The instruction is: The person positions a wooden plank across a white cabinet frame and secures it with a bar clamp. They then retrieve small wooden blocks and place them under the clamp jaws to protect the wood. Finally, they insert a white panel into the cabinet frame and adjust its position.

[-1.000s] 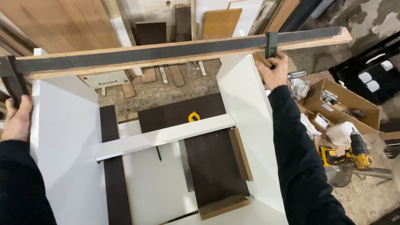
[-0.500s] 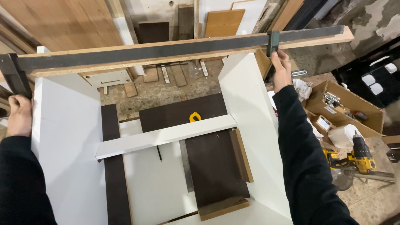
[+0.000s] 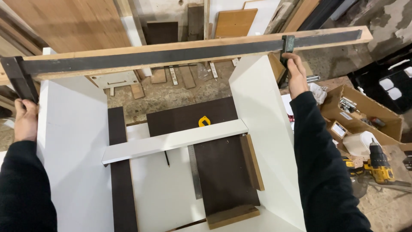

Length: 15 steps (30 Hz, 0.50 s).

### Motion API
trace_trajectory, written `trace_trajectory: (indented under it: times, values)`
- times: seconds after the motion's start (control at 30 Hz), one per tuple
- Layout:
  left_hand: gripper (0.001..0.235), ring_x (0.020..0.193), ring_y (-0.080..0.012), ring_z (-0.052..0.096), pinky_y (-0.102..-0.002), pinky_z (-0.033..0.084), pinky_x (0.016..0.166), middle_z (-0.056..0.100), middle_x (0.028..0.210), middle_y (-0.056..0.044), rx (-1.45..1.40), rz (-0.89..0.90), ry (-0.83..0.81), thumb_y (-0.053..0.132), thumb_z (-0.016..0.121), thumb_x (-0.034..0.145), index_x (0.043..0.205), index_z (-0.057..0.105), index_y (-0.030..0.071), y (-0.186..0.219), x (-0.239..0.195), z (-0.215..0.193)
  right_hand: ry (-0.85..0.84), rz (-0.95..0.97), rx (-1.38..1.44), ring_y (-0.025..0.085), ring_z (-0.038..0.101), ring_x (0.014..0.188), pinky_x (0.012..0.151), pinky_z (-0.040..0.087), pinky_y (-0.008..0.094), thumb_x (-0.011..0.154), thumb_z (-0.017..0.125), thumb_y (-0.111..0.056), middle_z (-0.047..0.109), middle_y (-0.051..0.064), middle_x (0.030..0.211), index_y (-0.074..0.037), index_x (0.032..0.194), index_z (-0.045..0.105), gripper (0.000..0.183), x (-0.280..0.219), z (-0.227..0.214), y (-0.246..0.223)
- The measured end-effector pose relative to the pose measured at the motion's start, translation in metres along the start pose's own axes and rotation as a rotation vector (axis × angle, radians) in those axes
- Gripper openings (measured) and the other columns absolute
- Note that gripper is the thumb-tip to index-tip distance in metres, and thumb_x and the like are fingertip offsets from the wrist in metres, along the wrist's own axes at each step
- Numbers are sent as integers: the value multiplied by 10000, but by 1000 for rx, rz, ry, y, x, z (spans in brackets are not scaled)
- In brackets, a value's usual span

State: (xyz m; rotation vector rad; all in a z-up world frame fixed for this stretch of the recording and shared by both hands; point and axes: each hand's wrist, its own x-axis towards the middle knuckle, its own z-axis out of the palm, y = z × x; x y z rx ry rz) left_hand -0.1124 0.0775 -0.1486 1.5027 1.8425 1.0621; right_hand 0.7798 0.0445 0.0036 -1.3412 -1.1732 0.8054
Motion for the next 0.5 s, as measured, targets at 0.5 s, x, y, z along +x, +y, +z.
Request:
trace_trajectory:
  times: [0.5]
  values:
    - [452,972,-254,575,-423,462,892,620,1052,-152,117,57,30,486,382,1309,1278,423,37,3,0,-3,-104,-196,9,311,355,1575,1295,335,389,825,415,237,366,199,1641,-18,1548,343,770,9,-8,29]
